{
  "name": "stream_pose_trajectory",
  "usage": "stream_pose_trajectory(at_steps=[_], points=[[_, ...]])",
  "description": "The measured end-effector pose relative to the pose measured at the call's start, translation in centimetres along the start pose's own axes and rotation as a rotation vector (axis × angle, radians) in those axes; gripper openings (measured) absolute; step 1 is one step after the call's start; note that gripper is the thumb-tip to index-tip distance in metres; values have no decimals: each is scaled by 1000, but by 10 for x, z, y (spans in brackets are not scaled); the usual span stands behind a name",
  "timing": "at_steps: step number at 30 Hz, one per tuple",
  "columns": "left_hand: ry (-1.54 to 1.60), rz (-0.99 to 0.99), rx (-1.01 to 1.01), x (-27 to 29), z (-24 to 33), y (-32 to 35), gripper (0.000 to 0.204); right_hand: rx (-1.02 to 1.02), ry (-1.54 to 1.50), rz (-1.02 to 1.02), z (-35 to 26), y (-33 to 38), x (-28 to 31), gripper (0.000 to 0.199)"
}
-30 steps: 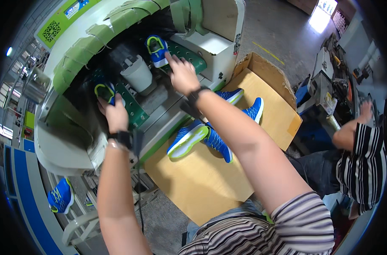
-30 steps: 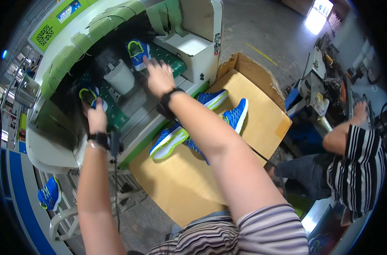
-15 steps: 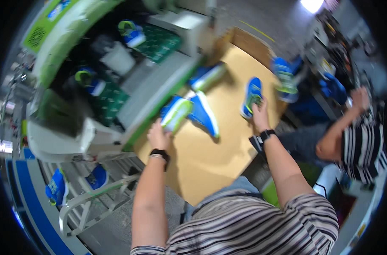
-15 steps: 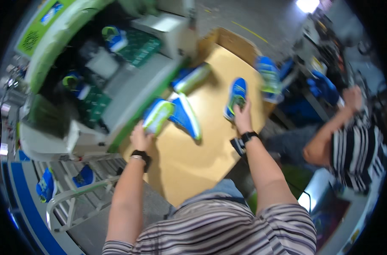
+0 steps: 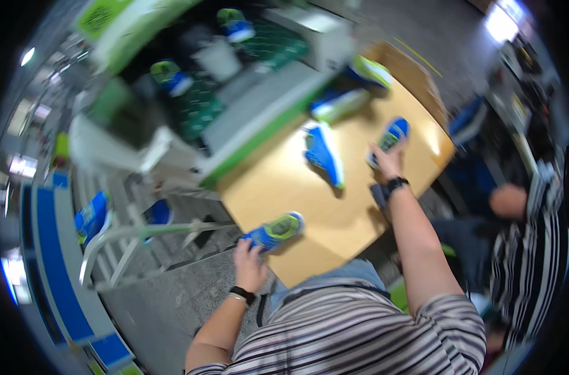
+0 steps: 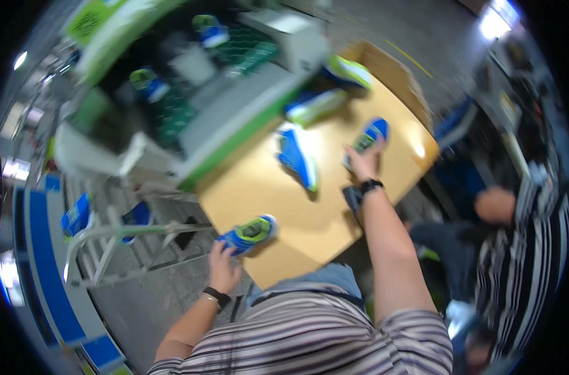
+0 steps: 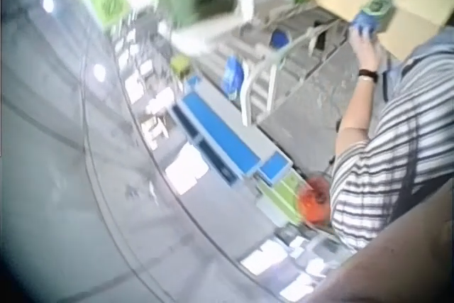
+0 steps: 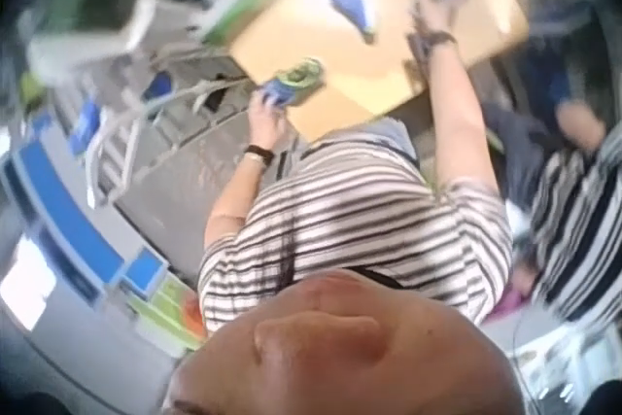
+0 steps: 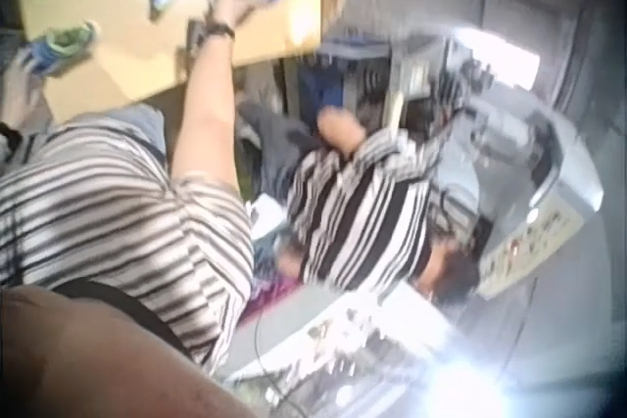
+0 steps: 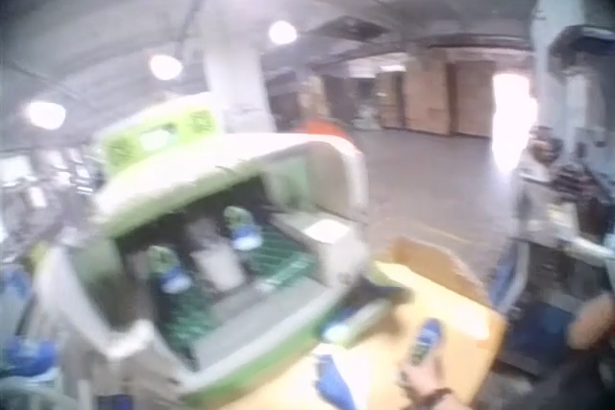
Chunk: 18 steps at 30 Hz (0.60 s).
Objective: The person picks up shoes from a table and places them onto a conveyor belt, occasionally moving shoes around on the table or taking them off the belt. They briefly walk to another station to handle more shoes before returning to the first table to continue the task.
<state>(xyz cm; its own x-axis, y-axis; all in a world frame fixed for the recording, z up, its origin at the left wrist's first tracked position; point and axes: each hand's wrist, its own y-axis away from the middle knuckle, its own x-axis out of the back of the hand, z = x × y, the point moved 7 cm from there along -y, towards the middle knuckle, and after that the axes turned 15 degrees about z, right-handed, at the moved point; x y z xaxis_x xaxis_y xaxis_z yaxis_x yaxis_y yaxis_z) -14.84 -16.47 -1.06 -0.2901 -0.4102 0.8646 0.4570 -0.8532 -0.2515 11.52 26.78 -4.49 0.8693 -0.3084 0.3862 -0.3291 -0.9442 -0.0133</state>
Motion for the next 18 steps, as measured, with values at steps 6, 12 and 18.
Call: stream_pose_trajectory(at_steps=[6, 12, 18], points=[[139, -87, 626, -42, 4, -17, 79, -13, 13, -312, 37, 7, -29, 100], [154, 50, 446, -41, -13, -77, 77, 1, -111, -842, -9, 171, -29, 94], [208, -60, 167, -37, -18, -91, 77, 392, 11, -929, -17, 228, -26, 89]])
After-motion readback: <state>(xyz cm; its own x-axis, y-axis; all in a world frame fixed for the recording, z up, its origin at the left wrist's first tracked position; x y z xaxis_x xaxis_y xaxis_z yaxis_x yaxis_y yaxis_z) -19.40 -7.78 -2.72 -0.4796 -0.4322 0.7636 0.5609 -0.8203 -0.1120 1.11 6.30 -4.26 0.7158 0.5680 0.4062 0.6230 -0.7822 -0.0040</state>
